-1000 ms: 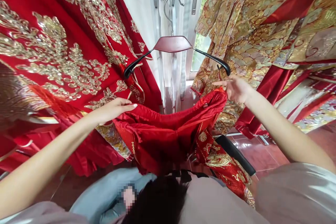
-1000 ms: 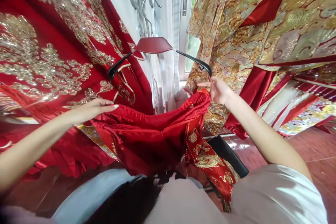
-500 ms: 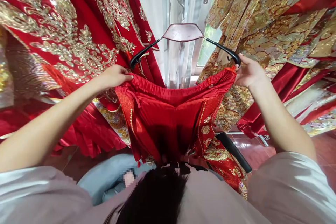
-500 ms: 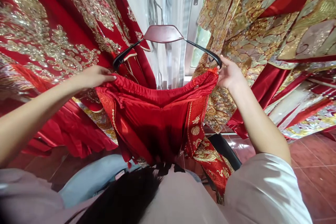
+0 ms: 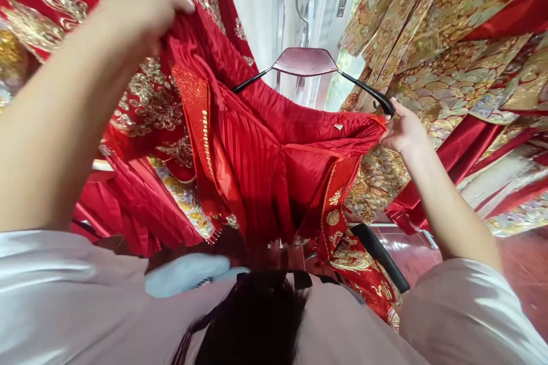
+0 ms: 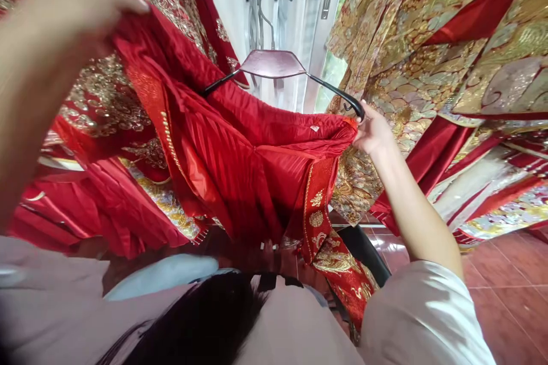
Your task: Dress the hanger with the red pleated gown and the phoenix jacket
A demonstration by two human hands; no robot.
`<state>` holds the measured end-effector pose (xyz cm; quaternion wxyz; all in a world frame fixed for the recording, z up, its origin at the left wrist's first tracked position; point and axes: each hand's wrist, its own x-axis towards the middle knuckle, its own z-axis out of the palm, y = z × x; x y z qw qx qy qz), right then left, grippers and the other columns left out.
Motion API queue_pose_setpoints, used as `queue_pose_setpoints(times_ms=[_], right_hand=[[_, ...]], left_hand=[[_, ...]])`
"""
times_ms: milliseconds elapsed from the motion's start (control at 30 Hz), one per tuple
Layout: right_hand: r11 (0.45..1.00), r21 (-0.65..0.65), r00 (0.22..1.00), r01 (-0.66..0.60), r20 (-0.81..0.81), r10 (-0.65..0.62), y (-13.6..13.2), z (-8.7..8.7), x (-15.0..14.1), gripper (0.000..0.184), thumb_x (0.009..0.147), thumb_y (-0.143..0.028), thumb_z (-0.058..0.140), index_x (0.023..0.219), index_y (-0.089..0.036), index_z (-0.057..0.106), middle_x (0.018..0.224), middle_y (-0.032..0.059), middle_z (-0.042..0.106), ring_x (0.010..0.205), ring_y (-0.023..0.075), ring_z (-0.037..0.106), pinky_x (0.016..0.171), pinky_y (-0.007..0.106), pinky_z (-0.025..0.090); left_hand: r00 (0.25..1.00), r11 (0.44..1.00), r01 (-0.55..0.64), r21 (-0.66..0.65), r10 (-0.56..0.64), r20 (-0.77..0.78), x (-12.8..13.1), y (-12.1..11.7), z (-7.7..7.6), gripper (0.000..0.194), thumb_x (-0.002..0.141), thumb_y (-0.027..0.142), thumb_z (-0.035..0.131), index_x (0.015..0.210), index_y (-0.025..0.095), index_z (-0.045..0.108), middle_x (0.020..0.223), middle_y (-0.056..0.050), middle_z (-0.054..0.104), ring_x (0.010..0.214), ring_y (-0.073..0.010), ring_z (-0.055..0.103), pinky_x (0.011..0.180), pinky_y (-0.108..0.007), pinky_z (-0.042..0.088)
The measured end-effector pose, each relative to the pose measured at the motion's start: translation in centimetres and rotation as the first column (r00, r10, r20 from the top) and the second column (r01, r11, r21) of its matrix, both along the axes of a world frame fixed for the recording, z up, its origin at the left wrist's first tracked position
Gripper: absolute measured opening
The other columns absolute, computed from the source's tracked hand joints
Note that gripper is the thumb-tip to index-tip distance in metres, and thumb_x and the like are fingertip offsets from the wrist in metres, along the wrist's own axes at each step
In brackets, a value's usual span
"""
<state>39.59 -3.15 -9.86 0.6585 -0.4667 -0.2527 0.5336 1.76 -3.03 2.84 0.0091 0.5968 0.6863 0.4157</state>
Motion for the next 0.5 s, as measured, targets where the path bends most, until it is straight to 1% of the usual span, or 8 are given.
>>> queue_pose_setpoints(times_ms=[67, 133, 233, 300, 367, 400, 467, 500], right_hand=[[1.000, 0.020, 0.999, -0.014, -0.036, 0.015, 0.2, -0.6, 0.0, 0.027, 0.088, -0.033, 0.056, 0.067, -0.016, 0.050, 0.048, -0.0050, 0.038, 0.041, 0.0040, 0.032, 0.043, 0.019, 0.032], [0.997, 0.051, 0.998, -0.051, 0.029, 0.050, 0.7, -1.4, 0.3, 0.029, 0.084, -0.037, 0.061, 0.067, -0.018, 0.049, 0.049, -0.0052, 0.037, 0.041, 0.0050, 0.032, 0.043, 0.020, 0.031], [0.991, 0.086, 0.984, -0.106, 0.151, 0.092, 1.6, -2.5, 0.9, 0.034, 0.080, -0.045, 0.064, 0.065, -0.019, 0.047, 0.050, -0.0050, 0.036, 0.042, 0.0059, 0.031, 0.045, 0.022, 0.030], [0.985, 0.125, 0.970, -0.123, 0.226, 0.093, 2.0, -3.0, 1.4, 0.037, 0.080, -0.051, 0.062, 0.066, -0.019, 0.049, 0.049, -0.0049, 0.035, 0.042, 0.0061, 0.032, 0.046, 0.022, 0.031], [0.975, 0.172, 0.945, -0.139, 0.318, 0.078, 2.3, -3.2, 2.0, 0.039, 0.079, -0.056, 0.060, 0.068, -0.020, 0.051, 0.049, -0.0045, 0.036, 0.043, 0.0066, 0.034, 0.048, 0.022, 0.032], [0.969, 0.194, 0.926, -0.155, 0.370, 0.074, 2.4, -3.4, 2.3, 0.041, 0.079, -0.059, 0.059, 0.068, -0.020, 0.052, 0.049, -0.0042, 0.036, 0.044, 0.0070, 0.035, 0.048, 0.022, 0.032], [0.947, 0.245, 0.864, -0.210, 0.499, 0.063, 2.5, -3.6, 2.8, 0.044, 0.079, -0.064, 0.055, 0.071, -0.020, 0.054, 0.050, -0.0035, 0.037, 0.044, 0.0075, 0.036, 0.048, 0.023, 0.032], [0.931, 0.269, 0.818, -0.246, 0.572, 0.051, 2.5, -3.7, 3.0, 0.046, 0.079, -0.066, 0.052, 0.072, -0.021, 0.055, 0.050, -0.0031, 0.038, 0.045, 0.0077, 0.036, 0.048, 0.023, 0.033]], left_hand=[[0.998, 0.996, 0.050, 0.077, -0.053, 0.039, 0.7, -1.3, 0.5, 0.041, 0.084, 0.030, 0.059, 0.121, 0.011, 0.062, 0.098, -0.006, 0.065, 0.102, -0.0350, 0.063, 0.089, -0.073, 0.039], [0.985, 0.981, 0.165, 0.099, -0.170, 0.041, 1.5, -2.2, -0.4, 0.038, 0.082, 0.025, 0.057, 0.117, 0.011, 0.063, 0.084, -0.005, 0.062, 0.089, -0.0316, 0.066, 0.082, -0.071, 0.044], [0.953, 0.953, 0.304, -0.003, -0.304, 0.005, 2.7, -2.4, -4.1, 0.034, 0.078, 0.012, 0.055, 0.112, 0.011, 0.061, 0.071, -0.003, 0.058, 0.070, -0.0196, 0.064, 0.075, -0.051, 0.054], [0.914, 0.923, 0.377, -0.073, -0.383, -0.134, 3.6, -1.8, -7.1, 0.032, 0.078, 0.009, 0.053, 0.110, 0.011, 0.058, 0.075, -0.004, 0.060, 0.071, -0.0169, 0.062, 0.077, -0.039, 0.054], [0.818, 0.888, 0.419, -0.192, -0.461, -0.345, 4.7, -1.2, -9.4, 0.027, 0.080, 0.012, 0.052, 0.106, 0.012, 0.058, 0.079, -0.006, 0.063, 0.078, -0.0200, 0.063, 0.078, -0.036, 0.052], [0.754, 0.869, 0.414, -0.272, -0.495, -0.432, 5.4, -1.1, -10.1, 0.025, 0.081, 0.014, 0.050, 0.104, 0.013, 0.060, 0.079, -0.008, 0.063, 0.081, -0.0226, 0.063, 0.078, -0.036, 0.051], [0.644, 0.838, 0.383, -0.390, -0.544, -0.537, 7.3, -1.3, -10.4, 0.023, 0.085, 0.021, 0.047, 0.099, 0.015, 0.064, 0.079, -0.010, 0.064, 0.085, -0.0272, 0.064, 0.076, -0.039, 0.049], [0.612, 0.837, 0.381, -0.392, -0.546, -0.572, 8.4, -1.4, -9.9, 0.025, 0.087, 0.025, 0.044, 0.098, 0.017, 0.066, 0.081, -0.011, 0.064, 0.088, -0.0284, 0.063, 0.076, -0.040, 0.049]])
